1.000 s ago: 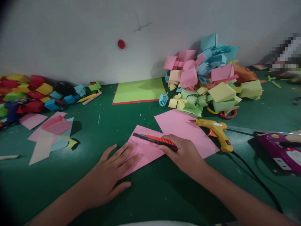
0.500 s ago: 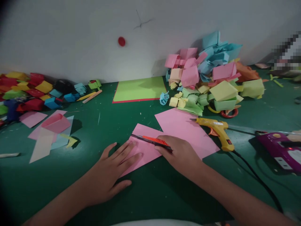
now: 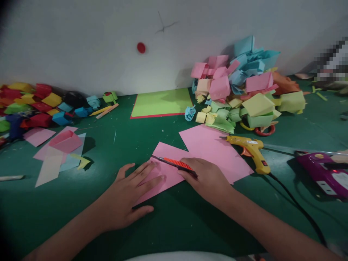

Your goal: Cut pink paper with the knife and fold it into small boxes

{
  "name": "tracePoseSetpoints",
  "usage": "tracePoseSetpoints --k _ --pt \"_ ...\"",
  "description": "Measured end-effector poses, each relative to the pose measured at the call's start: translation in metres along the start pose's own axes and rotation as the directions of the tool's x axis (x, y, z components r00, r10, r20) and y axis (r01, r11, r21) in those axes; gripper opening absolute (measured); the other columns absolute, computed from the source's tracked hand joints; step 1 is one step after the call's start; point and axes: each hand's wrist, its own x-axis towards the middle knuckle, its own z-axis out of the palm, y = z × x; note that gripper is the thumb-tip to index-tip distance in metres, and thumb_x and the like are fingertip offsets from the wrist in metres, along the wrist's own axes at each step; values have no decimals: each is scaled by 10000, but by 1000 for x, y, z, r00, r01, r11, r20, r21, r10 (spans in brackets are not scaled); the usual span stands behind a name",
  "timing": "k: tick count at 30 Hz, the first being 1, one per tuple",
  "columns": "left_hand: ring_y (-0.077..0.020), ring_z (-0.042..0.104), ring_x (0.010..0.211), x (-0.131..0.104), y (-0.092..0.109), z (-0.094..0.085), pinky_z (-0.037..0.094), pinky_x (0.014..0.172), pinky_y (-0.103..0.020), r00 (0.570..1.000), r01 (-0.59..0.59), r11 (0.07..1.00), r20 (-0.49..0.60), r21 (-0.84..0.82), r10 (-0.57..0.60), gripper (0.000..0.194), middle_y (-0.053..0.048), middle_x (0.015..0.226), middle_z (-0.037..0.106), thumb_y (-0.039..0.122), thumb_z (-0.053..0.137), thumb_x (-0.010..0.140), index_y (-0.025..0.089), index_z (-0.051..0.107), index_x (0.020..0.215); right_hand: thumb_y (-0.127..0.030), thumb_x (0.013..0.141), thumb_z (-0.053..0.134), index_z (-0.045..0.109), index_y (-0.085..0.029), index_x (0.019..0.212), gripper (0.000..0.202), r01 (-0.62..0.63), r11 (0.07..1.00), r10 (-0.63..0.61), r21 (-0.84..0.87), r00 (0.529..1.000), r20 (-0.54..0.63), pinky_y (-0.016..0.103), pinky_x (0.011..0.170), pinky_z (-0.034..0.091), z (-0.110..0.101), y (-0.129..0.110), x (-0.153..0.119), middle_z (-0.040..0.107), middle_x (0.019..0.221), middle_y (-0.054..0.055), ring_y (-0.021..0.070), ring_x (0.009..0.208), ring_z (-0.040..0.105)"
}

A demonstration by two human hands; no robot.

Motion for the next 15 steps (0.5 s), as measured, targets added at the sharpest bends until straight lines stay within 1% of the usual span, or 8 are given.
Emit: tracePoseSetpoints --k 3,5,10,15 --pt "-356 299 1501 1 1 -1 277 1092 -568 1000 18 1000 -7 -1 -18 634 -101 1683 201 587 392 1013 342 279 1587 -376 1012 477 672 -259 1149 266 18 1000 -18 -18 1000 11 365 822 589 1 1 -2 769 1107 40 242 993 730" --pt "-357 303 1498 2 1 -1 290 1083 -557 1000 22 1000 -10 -2 -22 623 -94 1682 211 584 385 1016 350 284 1585 -374 1021 459 659 -253 1164 274 26 999 -25 -35 1000 17 371 815 586 1 2 -4 768 1101 42 241 986 729" --pt "-346 312 1493 2 2 -4 257 1096 -597 1000 29 1000 5 -7 -29 612 -108 1679 215 598 353 1022 355 288 1580 -372 1027 448 637 -235 1201 292 55 995 -55 -81 998 -6 394 837 580 3 4 -8 763 1098 53 246 988 726" --pt "-351 322 1486 2 3 -4 245 1108 -614 999 35 999 -1 -31 -35 601 -105 1677 224 599 360 1021 365 303 1572 -362 1025 444 644 -225 1189 293 73 990 -76 -119 997 -16 383 788 585 2 4 -9 767 1066 66 249 951 731"
